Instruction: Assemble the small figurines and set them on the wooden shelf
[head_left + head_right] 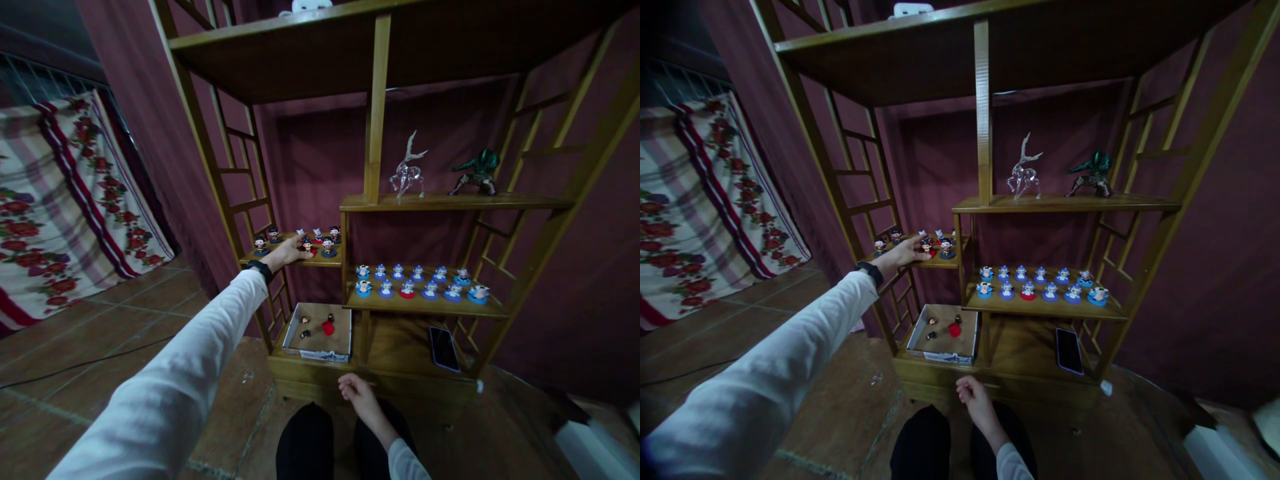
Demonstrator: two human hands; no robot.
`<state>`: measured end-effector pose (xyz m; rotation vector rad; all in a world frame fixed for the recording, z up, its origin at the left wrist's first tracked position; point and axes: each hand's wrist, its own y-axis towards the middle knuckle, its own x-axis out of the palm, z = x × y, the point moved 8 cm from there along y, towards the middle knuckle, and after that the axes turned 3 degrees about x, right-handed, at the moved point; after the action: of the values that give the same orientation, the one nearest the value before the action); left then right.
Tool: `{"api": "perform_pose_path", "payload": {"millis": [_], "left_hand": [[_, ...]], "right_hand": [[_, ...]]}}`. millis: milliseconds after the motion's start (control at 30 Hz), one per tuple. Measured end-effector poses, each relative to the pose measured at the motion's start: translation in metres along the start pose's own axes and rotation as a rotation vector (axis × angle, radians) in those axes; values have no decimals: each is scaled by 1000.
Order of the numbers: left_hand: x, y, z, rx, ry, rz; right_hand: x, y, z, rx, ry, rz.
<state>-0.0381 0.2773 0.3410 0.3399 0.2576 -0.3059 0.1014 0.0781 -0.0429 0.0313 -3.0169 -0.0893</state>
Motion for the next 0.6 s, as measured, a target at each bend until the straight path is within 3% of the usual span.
{"api": "perform_pose_path", "payload": {"millis": [333,600], "left_hand": [[6,-9,13,13,-6,-38],[3,-3,7,55,62,-54]], "right_hand": [[-2,0,-1,-27,-21,-8],[0,0,-6,-19,-32,-9]]}}
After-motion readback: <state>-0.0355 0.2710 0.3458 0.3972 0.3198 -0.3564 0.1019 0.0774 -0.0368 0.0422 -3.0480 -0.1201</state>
